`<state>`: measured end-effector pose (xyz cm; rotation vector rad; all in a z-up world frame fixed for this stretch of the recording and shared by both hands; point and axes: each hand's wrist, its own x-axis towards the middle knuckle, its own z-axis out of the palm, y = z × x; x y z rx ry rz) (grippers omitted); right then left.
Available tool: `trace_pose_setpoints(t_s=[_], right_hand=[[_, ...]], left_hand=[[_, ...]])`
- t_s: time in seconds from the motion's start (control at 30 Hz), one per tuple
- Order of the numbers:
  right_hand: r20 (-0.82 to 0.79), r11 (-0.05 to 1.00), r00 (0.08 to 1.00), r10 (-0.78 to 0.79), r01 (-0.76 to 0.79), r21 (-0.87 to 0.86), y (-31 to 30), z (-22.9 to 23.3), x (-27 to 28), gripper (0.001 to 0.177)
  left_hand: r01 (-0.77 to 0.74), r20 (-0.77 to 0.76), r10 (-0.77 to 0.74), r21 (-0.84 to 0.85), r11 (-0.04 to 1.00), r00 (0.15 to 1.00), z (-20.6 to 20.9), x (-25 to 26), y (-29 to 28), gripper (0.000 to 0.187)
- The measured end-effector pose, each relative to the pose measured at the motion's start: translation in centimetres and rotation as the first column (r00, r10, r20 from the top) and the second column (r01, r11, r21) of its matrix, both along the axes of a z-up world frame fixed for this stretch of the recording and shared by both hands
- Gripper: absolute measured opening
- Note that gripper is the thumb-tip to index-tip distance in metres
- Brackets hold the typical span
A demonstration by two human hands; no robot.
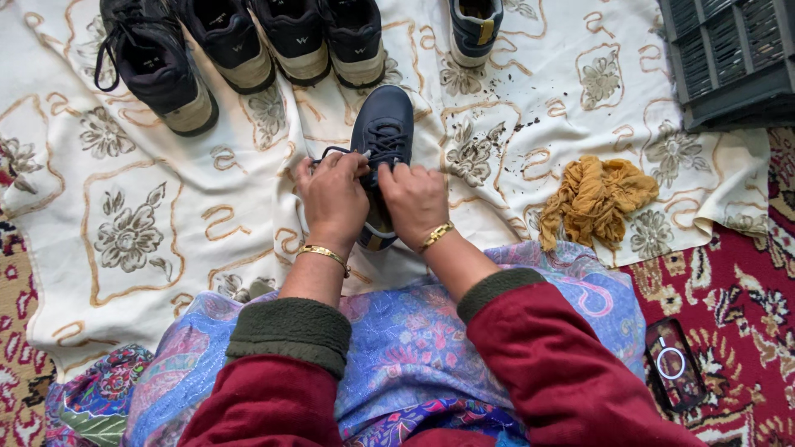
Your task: The person sits on a rug and laces a single dark blue sneaker. They thread the laces through the eyelets, pull them tight, and tie a knot, repeating the process to secure the shoe.
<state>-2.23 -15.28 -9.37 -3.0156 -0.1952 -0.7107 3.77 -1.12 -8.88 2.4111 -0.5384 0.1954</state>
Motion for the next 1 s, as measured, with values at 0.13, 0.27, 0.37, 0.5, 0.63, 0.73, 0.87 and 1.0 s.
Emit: trace_pose_setpoints(t_s=[0.13, 0.27, 0.37, 0.5, 0.63, 0.73, 0.87, 1.0], right_hand=[[-0.09, 0.996, 0.995, 0.043, -0.05, -0.069, 0.2, -0.8, 2.3, 0.003], [-0.108, 0.987, 0.983, 0.151, -0.156, -0.034, -1.5, -1.0, 1.8, 0.003], [-0.075, 0.985, 0.982, 0.172, -0.17, 0.032, -2.6, -0.6, 1.1, 0.014], [-0.062, 0.983, 0.986, 0.152, -0.145, 0.108, -2.8, -0.1, 0.7, 0.017], [-0.078, 0.984, 0.988, 0.132, -0.122, 0.128, -2.9, 0.1, 0.4, 0.018], [-0.07, 0.982, 0.989, 0.127, -0.115, 0.146, -2.8, 0.0, 0.4, 0.016], [-0.089, 0.982, 0.988, 0.128, -0.114, 0.148, -2.8, -0.1, 0.3, 0.019], [-0.089, 0.978, 0.988, 0.129, -0.112, 0.174, -2.8, -0.1, 0.4, 0.02]], left_hand=[[-0.01, 0.052, 0.001, 0.165, 0.986, 0.999, 0.4, 0.4, 0.0, 0.024], [-0.009, 0.102, -0.011, 0.186, 0.982, 0.995, 1.4, 0.7, 0.6, 0.02], [0.021, 0.06, -0.033, 0.191, 0.981, 0.998, 2.1, 0.7, 0.8, 0.026], [0.05, 0.023, -0.058, 0.271, 0.961, 0.998, 2.4, 0.4, 0.9, 0.033], [0.049, 0.151, -0.112, 0.368, 0.928, 0.982, 1.7, 0.5, 0.4, 0.026], [0.065, 0.173, -0.15, 0.418, 0.906, 0.974, 1.0, 0.6, 0.1, 0.019], [0.06, 0.209, -0.176, 0.465, 0.883, 0.962, 0.5, 1.1, 0.0, 0.014], [0.074, 0.245, -0.183, 0.395, 0.916, 0.952, 0.3, 1.3, 0.0, 0.016]])
